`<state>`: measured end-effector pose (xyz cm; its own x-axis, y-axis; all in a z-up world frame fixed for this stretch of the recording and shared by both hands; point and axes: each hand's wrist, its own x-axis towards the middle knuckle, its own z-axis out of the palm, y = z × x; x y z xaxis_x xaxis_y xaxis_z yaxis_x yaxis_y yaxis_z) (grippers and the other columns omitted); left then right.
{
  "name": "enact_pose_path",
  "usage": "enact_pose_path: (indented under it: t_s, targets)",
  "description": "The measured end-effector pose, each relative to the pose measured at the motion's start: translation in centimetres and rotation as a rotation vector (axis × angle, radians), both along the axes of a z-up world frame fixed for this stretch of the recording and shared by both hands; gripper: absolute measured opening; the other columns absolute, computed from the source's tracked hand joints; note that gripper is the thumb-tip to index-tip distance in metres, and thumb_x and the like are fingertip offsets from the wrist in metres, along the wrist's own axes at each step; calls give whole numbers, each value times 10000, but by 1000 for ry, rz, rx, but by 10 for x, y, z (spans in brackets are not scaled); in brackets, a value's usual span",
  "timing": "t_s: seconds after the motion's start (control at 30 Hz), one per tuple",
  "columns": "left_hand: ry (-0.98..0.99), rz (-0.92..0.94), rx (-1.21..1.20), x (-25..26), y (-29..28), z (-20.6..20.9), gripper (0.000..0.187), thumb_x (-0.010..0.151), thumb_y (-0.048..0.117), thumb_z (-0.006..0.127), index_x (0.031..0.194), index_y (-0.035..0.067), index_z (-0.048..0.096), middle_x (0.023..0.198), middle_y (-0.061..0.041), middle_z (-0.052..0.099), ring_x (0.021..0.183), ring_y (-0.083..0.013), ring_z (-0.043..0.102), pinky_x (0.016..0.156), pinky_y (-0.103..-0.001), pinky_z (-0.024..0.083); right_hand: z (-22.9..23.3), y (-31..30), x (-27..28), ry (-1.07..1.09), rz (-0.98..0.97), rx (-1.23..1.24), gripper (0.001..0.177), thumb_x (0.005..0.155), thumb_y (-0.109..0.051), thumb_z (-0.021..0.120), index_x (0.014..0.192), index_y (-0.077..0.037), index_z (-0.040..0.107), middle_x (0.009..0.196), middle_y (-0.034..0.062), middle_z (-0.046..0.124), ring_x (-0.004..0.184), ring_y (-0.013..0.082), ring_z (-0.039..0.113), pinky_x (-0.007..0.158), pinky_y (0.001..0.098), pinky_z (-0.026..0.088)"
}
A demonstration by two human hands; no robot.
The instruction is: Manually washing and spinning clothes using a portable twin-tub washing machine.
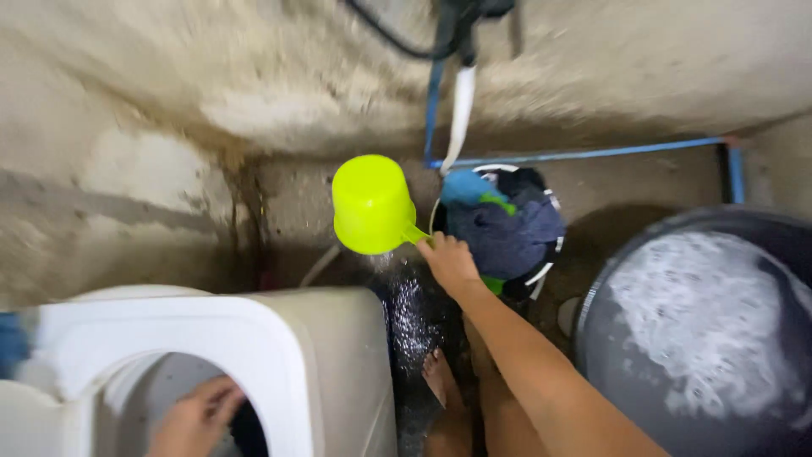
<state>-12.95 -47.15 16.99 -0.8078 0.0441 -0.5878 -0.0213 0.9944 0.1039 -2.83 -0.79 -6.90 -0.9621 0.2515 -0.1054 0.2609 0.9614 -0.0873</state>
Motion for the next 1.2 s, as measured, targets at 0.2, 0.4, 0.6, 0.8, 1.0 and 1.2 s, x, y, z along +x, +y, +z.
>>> enact_pose_path:
  t_s: [0.2,0.4,0.6,0.8,1.0,1.2]
  targets:
    - [392,65,772,-28,106,99,276,1022,123,690,1248,-35,695,1017,-170,725,897,-187,683,867,-329,558,141,35,44,-59,-215,-134,527,911,-288,561,1425,-191,493,924,146,674,796,330,690,670,464,544]
    - [205,-420,1119,31,297,178,308,1001,45,618,1307,16,635,1119,-93,729,973,-139,688,881,-273,562,101,52,127,177,-501,-334,349,1011,-326,528,1295,-125,527,834,182,707,788,382,697,701,524,538]
    - [-232,-526,1193,121,436,106,316,1011,84,610,1324,45,632,1144,-53,726,921,-98,674,838,-247,563,67,111,284,269,-986,-314,163,991,-200,524,1081,-71,566,906,217,714,840,446,691,763,575,530]
    - [-596,-593,1038,219,511,14,386,990,76,614,1375,67,596,1162,-24,703,839,-57,604,757,-210,504,43,165,455,-33,-1378,-279,317,1057,-306,488,1210,-37,556,1004,256,717,897,470,691,770,605,521]
    - [-757,-525,929,267,519,-32,399,981,60,600,1380,71,593,1160,-11,700,818,-51,576,768,-209,494,-104,116,518,-63,-1463,-374,336,1039,-317,518,1135,-9,610,995,267,715,923,472,693,780,584,540]
    - [-708,-501,842,265,506,-50,396,972,66,608,1368,83,595,1156,-15,714,829,-75,593,771,-230,501,-52,114,446,196,-1571,-891,396,1023,-385,613,939,-2,668,730,159,653,608,315,609,547,466,478]
